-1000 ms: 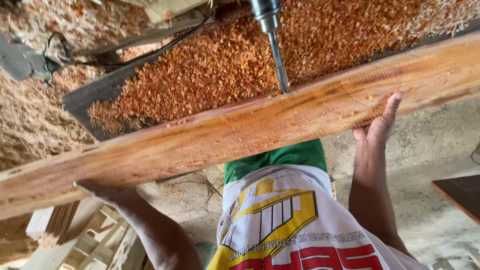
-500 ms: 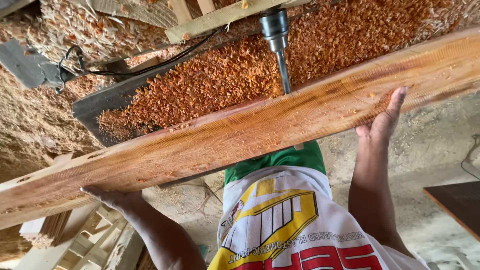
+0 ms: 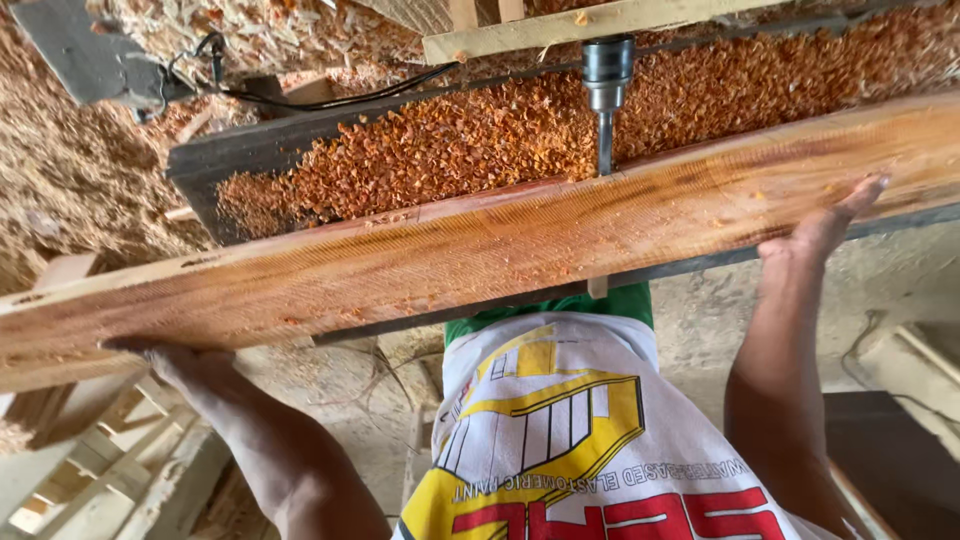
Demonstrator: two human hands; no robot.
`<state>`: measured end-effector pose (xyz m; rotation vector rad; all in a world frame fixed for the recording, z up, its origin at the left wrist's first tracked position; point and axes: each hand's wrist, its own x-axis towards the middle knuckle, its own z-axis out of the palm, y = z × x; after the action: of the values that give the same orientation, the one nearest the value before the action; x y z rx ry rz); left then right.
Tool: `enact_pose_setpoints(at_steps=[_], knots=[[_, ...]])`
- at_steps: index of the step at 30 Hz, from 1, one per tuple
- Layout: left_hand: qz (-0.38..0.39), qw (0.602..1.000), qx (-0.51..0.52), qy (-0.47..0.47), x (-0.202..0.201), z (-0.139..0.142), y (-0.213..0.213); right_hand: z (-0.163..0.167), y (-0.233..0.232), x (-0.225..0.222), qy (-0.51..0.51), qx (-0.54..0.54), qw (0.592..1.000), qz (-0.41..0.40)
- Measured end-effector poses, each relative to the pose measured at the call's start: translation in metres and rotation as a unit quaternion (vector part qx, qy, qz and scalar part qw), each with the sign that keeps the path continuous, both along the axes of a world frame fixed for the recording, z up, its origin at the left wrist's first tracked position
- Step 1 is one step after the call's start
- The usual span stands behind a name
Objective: The person drills holes into a long wooden plank using a drill press, then removes the plank and uses a hammer to tap a small wooden block on the workbench.
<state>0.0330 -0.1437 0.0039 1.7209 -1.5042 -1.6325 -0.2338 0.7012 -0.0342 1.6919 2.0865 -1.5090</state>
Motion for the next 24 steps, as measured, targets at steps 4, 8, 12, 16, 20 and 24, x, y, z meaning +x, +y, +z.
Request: enact_pose_setpoints(at_steps=[4,8,12,16,20,24], knots=[[0.032,0.998,0.016,0.053,0.007,-0.008,-0.015,-0.004,0.005,-0.003,0.082,-0.048,0.995,0.013],[0.053,0.995,0.016,0.088,0.016,-0.013,-0.021,0.006,0.001,-0.006,0.015,-0.027,1.000,0.003],[0.035,0.998,0.008,0.051,0.020,-0.012,-0.022,0.008,-0.001,-0.005,-0.043,0.013,0.999,0.006],[0.029,0.999,0.005,0.022,0.019,-0.008,-0.022,-0.003,0.002,0.008,0.094,-0.108,0.990,0.016],[0.040,0.999,0.007,-0.025,0.012,-0.002,-0.024,-0.005,0.007,0.026,0.183,-0.168,0.968,0.014],[0.064,0.997,0.049,-0.016,0.007,0.009,-0.028,0.003,0.026,0.023,0.211,-0.196,0.958,0.017]])
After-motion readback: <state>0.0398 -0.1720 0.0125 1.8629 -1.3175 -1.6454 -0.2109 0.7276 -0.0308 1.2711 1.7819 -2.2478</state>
